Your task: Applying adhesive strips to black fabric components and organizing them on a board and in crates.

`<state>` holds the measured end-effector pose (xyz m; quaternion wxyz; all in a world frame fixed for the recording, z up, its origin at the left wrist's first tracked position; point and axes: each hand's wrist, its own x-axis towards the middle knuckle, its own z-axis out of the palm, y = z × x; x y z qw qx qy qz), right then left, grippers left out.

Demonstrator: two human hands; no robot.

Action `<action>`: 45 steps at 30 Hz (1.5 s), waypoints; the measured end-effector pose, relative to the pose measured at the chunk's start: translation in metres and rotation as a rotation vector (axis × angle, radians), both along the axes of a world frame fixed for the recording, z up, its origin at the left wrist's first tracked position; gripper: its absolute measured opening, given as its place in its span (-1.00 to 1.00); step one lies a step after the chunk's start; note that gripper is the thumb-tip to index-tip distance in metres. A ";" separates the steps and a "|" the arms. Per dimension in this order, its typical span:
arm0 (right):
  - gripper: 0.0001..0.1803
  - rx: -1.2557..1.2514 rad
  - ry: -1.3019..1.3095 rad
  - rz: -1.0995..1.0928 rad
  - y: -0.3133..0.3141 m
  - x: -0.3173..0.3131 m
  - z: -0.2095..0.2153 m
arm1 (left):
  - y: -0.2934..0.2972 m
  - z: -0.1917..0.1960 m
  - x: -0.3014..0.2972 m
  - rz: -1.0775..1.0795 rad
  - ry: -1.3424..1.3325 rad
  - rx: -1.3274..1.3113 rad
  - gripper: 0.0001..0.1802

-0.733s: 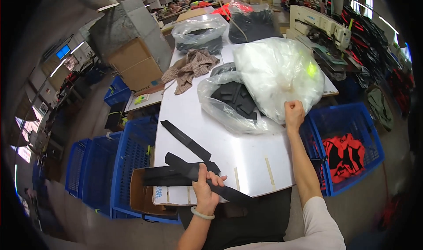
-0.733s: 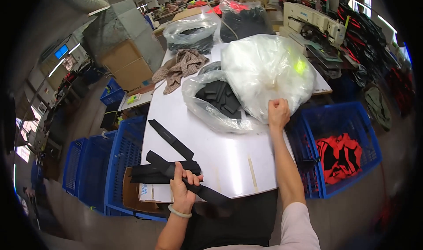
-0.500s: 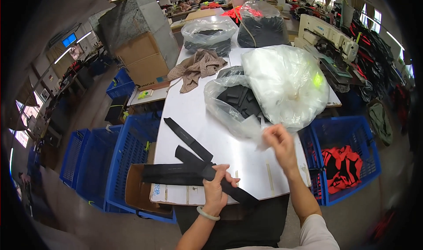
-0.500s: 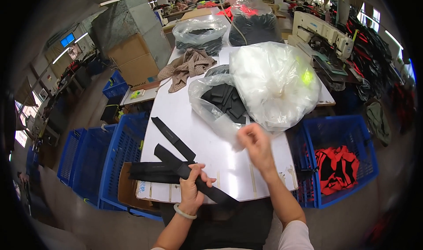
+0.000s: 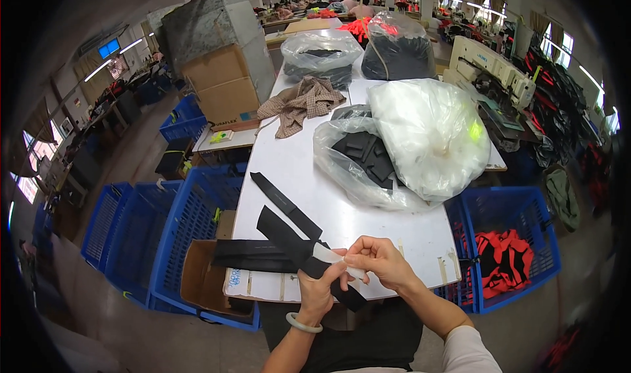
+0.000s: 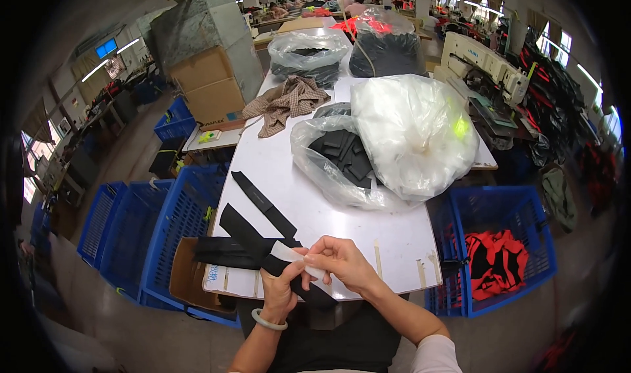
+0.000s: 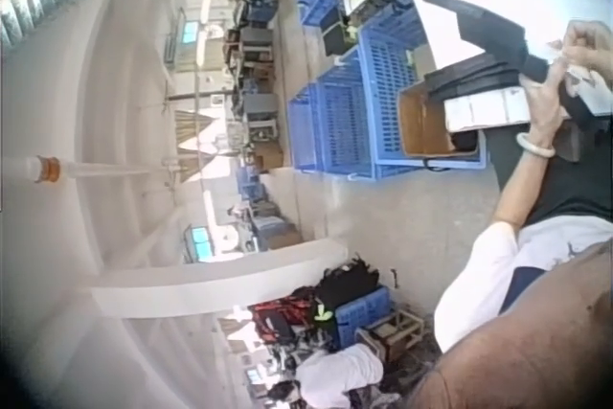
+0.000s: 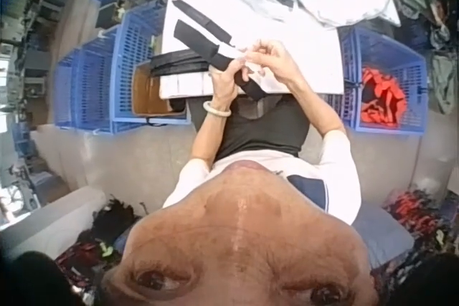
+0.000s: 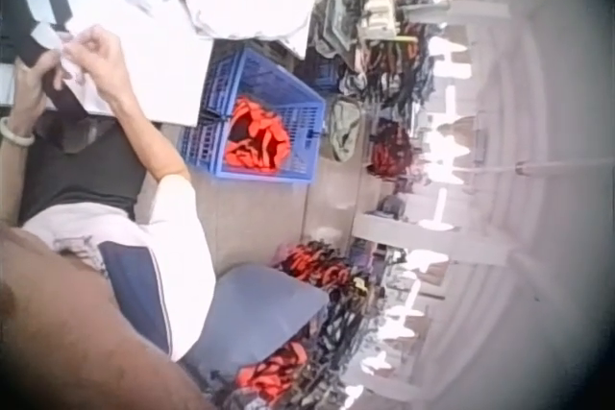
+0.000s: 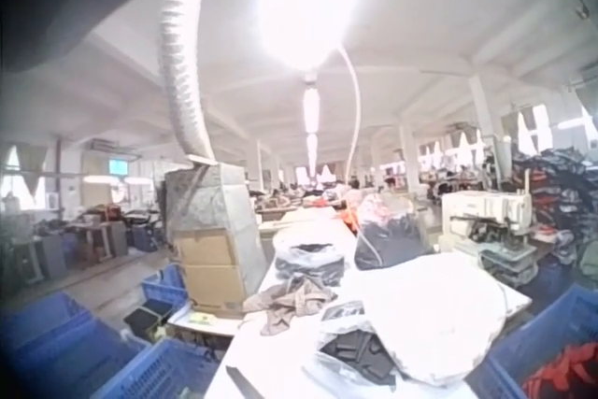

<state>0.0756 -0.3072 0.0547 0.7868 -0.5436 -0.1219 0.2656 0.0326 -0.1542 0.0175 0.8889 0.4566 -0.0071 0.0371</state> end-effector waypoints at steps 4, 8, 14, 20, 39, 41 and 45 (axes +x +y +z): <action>-0.76 -0.239 -0.486 0.007 -0.003 -0.003 -0.010 | -0.003 0.007 -0.002 0.092 0.041 0.004 -0.80; -0.68 -0.301 -0.502 -0.007 -0.003 -0.006 -0.014 | -0.006 0.008 -0.002 0.168 0.056 0.008 -0.87; -0.69 -0.281 -0.263 0.017 -0.016 -0.006 -0.028 | 0.002 0.011 -0.003 0.139 -0.023 -0.012 -0.92; -0.68 -0.046 -0.173 0.081 -0.010 -0.013 -0.015 | -0.005 0.016 -0.017 0.028 -0.076 0.309 -0.98; -0.82 -0.004 -0.354 -0.273 0.008 -0.015 -0.016 | -0.002 0.015 -0.004 0.049 0.016 -0.172 -0.83; -0.85 -0.057 -0.375 -0.247 0.007 -0.017 -0.018 | -0.002 0.014 -0.007 0.032 -0.002 -0.100 -0.85; -0.86 -0.071 -0.354 -0.166 0.010 -0.020 -0.013 | 0.002 0.017 -0.006 0.048 -0.034 -0.050 -0.88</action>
